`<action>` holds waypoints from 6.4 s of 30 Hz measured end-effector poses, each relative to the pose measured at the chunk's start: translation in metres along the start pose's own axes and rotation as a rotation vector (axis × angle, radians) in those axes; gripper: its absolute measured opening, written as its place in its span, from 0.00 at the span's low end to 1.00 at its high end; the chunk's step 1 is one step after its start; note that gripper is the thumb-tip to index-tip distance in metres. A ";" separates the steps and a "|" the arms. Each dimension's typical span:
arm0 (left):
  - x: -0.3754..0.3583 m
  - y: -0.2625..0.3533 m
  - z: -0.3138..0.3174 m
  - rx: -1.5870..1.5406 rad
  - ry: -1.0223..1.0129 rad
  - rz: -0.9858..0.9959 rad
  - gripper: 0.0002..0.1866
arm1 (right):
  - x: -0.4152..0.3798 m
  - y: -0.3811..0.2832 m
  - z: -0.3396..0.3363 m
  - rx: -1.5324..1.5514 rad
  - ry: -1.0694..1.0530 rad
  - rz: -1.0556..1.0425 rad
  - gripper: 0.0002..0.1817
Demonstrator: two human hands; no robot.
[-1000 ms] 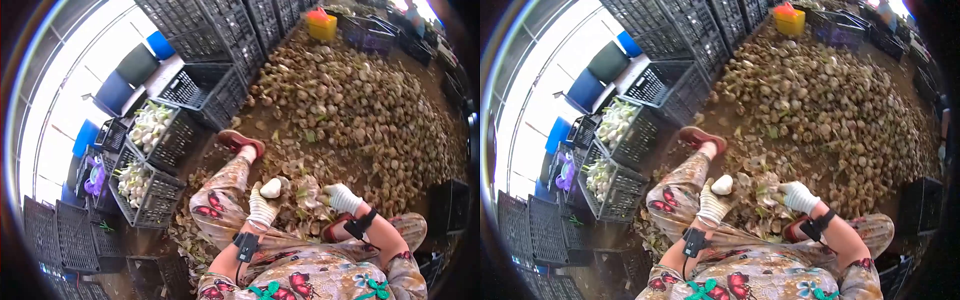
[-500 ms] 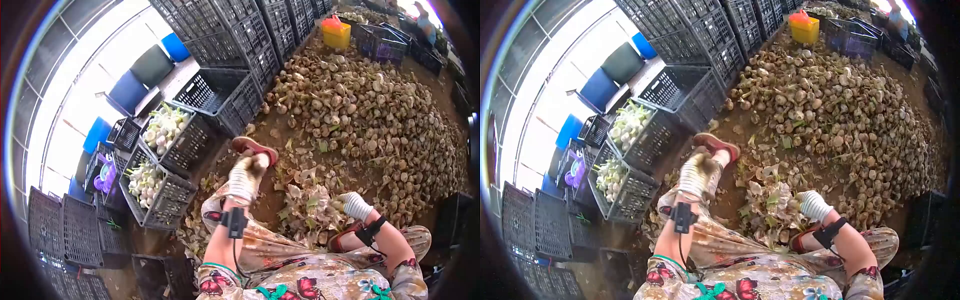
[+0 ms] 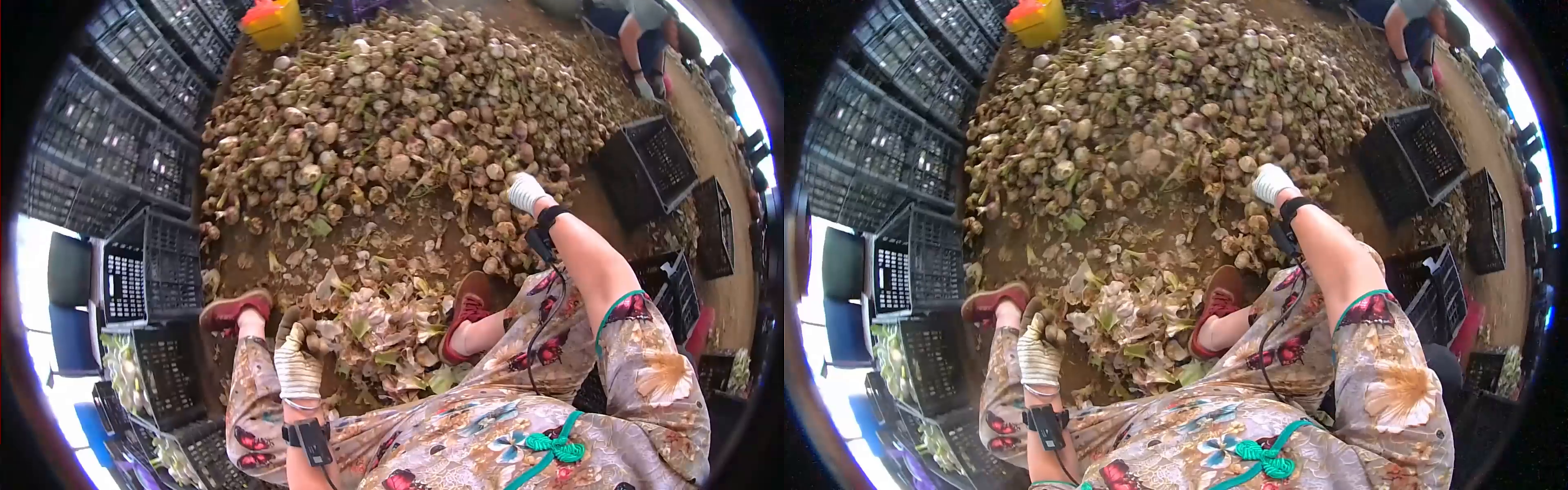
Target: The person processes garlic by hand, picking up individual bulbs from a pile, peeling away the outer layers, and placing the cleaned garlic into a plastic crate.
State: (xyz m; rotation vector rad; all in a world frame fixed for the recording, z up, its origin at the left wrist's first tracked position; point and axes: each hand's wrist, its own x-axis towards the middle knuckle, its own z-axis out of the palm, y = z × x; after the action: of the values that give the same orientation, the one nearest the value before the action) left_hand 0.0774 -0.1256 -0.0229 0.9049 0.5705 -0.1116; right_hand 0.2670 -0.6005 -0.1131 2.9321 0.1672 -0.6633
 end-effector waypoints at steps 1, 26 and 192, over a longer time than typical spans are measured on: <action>0.001 0.000 0.007 -0.012 -0.052 -0.041 0.14 | -0.001 0.004 0.016 0.367 -0.005 0.195 0.12; -0.026 -0.017 0.046 0.415 -0.325 0.191 0.27 | -0.131 -0.240 -0.110 1.799 -0.567 -0.586 0.23; -0.044 0.023 -0.038 -0.400 0.022 0.252 0.11 | -0.049 -0.105 -0.023 0.722 0.199 -0.136 0.15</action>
State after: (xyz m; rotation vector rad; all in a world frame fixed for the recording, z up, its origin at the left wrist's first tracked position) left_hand 0.0313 -0.0888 -0.0024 0.5815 0.4729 0.2341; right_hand 0.2182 -0.4976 -0.0823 3.7133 0.1756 -0.5267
